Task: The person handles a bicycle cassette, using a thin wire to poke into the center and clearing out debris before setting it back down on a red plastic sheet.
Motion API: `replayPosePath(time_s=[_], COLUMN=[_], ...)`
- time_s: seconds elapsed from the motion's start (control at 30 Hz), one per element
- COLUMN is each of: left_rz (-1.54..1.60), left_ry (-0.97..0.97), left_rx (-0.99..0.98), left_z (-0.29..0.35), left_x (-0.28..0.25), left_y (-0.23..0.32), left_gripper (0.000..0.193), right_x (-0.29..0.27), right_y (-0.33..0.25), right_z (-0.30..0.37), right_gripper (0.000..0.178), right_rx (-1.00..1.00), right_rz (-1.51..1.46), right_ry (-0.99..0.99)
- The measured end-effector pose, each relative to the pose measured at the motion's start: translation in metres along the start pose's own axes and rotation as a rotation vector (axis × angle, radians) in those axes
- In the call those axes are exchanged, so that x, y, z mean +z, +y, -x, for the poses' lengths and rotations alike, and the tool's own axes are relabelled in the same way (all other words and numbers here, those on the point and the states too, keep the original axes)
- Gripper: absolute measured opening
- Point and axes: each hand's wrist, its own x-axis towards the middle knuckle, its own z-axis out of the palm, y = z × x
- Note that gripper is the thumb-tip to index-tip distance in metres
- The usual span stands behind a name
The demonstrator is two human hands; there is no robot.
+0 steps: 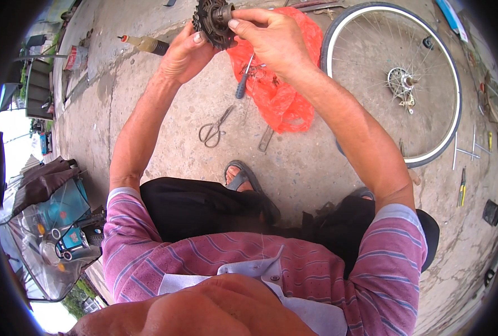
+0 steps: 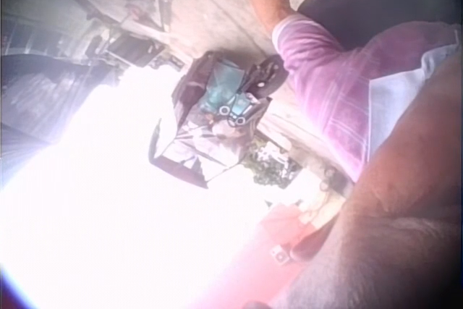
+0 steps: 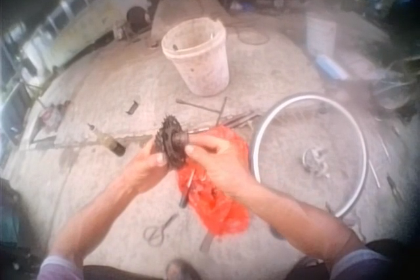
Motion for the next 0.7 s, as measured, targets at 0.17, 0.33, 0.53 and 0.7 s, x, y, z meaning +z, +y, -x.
replayPosePath(time_s=[0.17, 0.33, 0.53, 0.7], left_rz=[0.019, 0.013, -0.010, -0.032], left_ry=[-0.009, -0.008, 0.011, -0.006], left_rx=[0.017, 0.023, 0.037, 0.019], left_z=[0.000, 0.000, 0.001, 0.002], left_x=[0.001, 0.004, 0.005, 0.000], left_y=[-0.002, 0.001, 0.000, 0.000], left_gripper=[0.079, 0.080, 0.080, 0.080], right_x=[0.001, 0.003, 0.005, 0.006], right_y=[-0.003, -0.008, -0.009, -0.013], right_z=[0.001, 0.003, 0.004, 0.006], right_gripper=[0.028, 0.027, 0.025, 0.025], right_rx=[-0.191, -0.172, -0.249, -0.251], right_rz=[0.229, 0.222, 0.385, 0.369], right_ry=[0.005, 0.004, 0.023, 0.016])
